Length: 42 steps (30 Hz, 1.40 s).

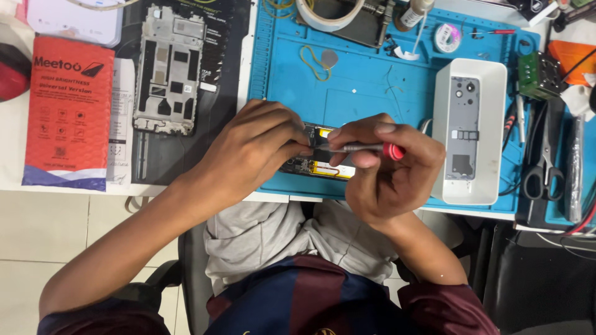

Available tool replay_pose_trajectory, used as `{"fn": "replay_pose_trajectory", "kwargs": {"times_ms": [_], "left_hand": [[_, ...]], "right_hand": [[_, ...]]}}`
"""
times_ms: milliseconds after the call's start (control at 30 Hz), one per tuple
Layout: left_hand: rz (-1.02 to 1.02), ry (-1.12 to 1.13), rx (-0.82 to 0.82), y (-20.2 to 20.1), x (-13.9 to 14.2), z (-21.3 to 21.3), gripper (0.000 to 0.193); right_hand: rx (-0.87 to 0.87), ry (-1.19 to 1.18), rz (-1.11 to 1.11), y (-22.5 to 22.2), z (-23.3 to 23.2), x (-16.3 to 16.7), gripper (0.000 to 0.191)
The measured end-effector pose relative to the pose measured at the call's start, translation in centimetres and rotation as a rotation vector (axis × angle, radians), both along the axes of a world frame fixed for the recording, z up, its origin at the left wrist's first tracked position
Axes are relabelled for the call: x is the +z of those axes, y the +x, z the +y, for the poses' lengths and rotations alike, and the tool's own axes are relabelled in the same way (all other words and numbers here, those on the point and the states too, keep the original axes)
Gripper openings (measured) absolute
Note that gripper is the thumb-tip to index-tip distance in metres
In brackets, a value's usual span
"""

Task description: The person repairs a disassembled smartphone at a workbench. They hold and turn over the phone body, use a screwdriver on the internal board, pick up and handle small screws between their fingers, and work on components with a tool before setting the phone down on the mat.

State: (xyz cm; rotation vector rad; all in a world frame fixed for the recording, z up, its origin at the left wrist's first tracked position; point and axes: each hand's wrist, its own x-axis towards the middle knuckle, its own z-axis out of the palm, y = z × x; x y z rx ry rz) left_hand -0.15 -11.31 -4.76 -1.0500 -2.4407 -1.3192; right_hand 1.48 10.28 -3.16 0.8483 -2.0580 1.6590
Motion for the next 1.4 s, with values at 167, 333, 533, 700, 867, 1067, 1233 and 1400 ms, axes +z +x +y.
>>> {"fn": "replay_pose_trajectory", "kwargs": {"times_ms": [167,333,533,700,867,1067,1233,1400], "left_hand": [[0.119,-0.031,0.026,-0.2,-0.4,0.4,0.012],[0.197,-0.115,0.093,-0.5,-0.6,0.2,0.013],[0.193,-0.091,0.09,-0.6,-1.0,-0.2,0.014],[0.092,-0.081,0.118,-0.6,-1.3,-0.6,0.014],[0.107,-0.155,0.111,-0.6,-1.9,-0.9,0.008],[0.102,-0.225,0.116,-0.9,-2.4,-2.2,0.009],[-0.046,-0.181,0.13,-0.9,-2.7,-2.9,0.025],[-0.055,-0.208,0.122,-0.7,-3.1,-2.8,0.03]], "right_hand": [[-0.035,-0.089,-0.072,-0.2,-0.6,-0.5,0.031],[-0.001,0.047,-0.049,-1.1,-0.3,0.0,0.042],[-0.048,0.167,0.068,-2.2,-0.8,0.1,0.056],[-0.045,0.082,0.049,-2.6,-1.2,-0.7,0.053],[0.055,0.258,0.08,-2.8,-0.8,-0.9,0.048],[0.049,0.287,0.12,-3.5,-1.6,-1.9,0.047],[0.035,0.311,0.107,-3.7,-1.8,-2.3,0.047],[0.023,0.32,0.107,-3.8,-2.0,-2.5,0.048]]}}
